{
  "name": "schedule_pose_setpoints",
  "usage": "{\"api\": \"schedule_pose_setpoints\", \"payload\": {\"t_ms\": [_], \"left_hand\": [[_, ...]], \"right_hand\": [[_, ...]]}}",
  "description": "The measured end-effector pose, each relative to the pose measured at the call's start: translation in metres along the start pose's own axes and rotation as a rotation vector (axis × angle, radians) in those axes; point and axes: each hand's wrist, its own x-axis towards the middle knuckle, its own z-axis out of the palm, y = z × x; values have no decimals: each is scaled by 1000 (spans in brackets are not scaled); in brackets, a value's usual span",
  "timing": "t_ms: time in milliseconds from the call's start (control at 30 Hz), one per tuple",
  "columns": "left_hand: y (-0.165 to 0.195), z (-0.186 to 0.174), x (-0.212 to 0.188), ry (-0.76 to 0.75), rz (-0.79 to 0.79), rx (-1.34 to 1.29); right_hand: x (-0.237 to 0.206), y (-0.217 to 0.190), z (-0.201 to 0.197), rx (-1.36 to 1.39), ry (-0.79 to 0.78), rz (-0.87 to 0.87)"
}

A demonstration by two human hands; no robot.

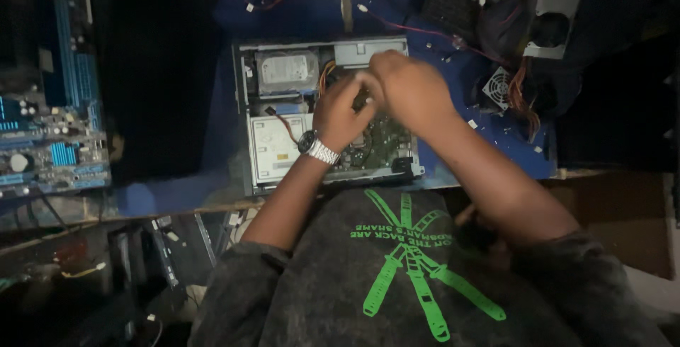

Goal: The person uses a screwdriver to remove screws from the motherboard inside an open computer case. They then place a CPU fan onto the motherboard and secure it by tightening screws with the screwdriver.

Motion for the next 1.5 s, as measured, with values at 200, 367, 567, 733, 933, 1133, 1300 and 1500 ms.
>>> {"api": "schedule_pose_setpoints", "payload": {"t_ms": [200, 367, 567, 733, 933, 1133, 1300, 1500], "left_hand": [[-14, -1, -3, 47, 50, 39], [-13, 6, 0, -27, -108, 27], [-12, 6, 11, -20, -15, 31], [1, 14, 7, -23, -30, -9], [55, 19, -13, 275, -2, -90], [104, 1, -64, 408, -156, -190], [95, 19, -106, 376, -277, 246], [32, 61, -137, 553, -697, -156]], "right_hand": [[-8, 3, -38, 365, -94, -180], [-9, 3, -34, 225, -43, -104], [-11, 15, -22, 230, 29, -47], [-38, 45, 17, 700, 40, 57], [-104, 78, 109, 957, -273, 552], [-117, 84, 146, 455, -599, -62], [-112, 89, 147, 321, -602, -251], [-113, 105, 149, 394, -461, -327]]}}
